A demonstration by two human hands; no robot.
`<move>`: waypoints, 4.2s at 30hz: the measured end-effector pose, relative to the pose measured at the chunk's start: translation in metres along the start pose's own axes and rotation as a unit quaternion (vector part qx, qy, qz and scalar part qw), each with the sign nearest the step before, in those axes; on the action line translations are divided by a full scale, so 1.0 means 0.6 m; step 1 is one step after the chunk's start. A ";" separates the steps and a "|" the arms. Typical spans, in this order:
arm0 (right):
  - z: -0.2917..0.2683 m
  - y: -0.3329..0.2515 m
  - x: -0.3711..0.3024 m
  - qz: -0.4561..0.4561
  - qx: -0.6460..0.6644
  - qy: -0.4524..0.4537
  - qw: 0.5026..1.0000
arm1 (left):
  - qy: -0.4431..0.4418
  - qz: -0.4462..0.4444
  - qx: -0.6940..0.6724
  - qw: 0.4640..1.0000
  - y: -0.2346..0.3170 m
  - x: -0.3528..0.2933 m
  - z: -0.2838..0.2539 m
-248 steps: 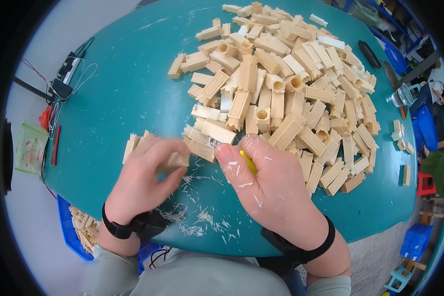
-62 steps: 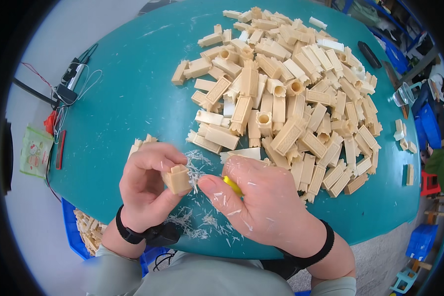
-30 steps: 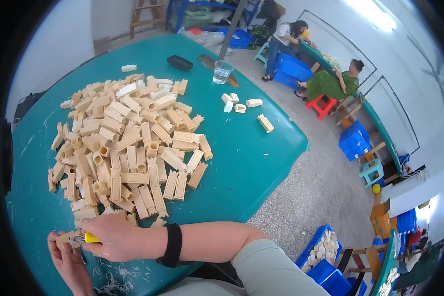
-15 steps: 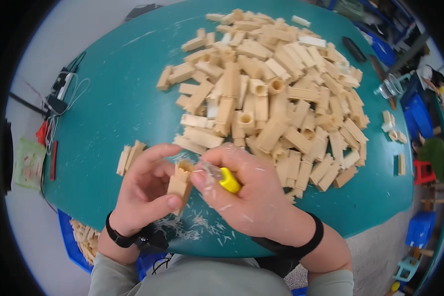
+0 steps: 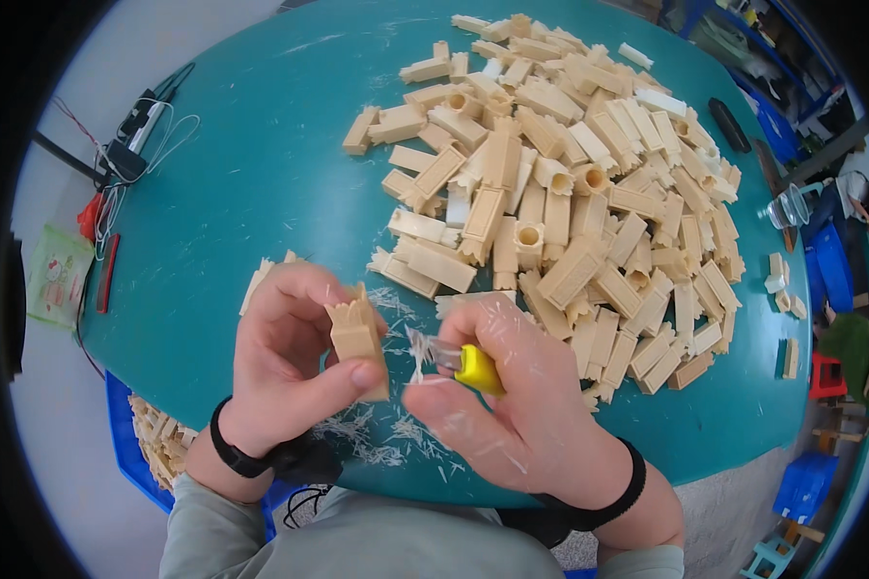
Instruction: The person carves small rectangular wooden blocks using a yellow-handled knife, removing shavings and shaping the pieces. They repeatedly pick up blocks from a large pile on a green table, carve them, and place the finished pieces into a blue bin. Two other people are visible in the background, also working with similar wooden blocks.
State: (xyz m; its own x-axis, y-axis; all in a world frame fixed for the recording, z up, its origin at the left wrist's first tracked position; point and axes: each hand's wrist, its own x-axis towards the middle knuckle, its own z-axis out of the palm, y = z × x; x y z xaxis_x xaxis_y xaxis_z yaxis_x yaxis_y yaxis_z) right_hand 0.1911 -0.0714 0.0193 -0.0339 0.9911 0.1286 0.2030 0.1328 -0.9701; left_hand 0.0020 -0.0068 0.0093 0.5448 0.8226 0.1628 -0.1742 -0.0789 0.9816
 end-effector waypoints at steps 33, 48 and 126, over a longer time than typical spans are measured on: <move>0.026 -0.002 -0.002 -0.044 -0.134 -0.033 0.989 | 0.047 0.250 0.246 0.935 -0.010 -0.009 0.007; 0.028 0.012 0.003 -0.104 -0.204 0.029 0.973 | 0.048 0.260 0.337 0.903 -0.001 -0.011 0.009; 0.013 0.008 0.012 -0.117 -0.154 -0.020 0.981 | -0.051 0.149 0.063 0.985 -0.026 0.007 -0.007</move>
State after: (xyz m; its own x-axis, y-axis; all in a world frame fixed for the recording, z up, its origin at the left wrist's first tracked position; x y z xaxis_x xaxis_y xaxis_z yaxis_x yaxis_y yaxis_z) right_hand 0.1843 -0.0635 0.0138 -0.1517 0.9327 0.3271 0.4701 0.3592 -0.8062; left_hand 0.0034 0.0003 -0.0056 0.5655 0.6920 0.4487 -0.2386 -0.3836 0.8922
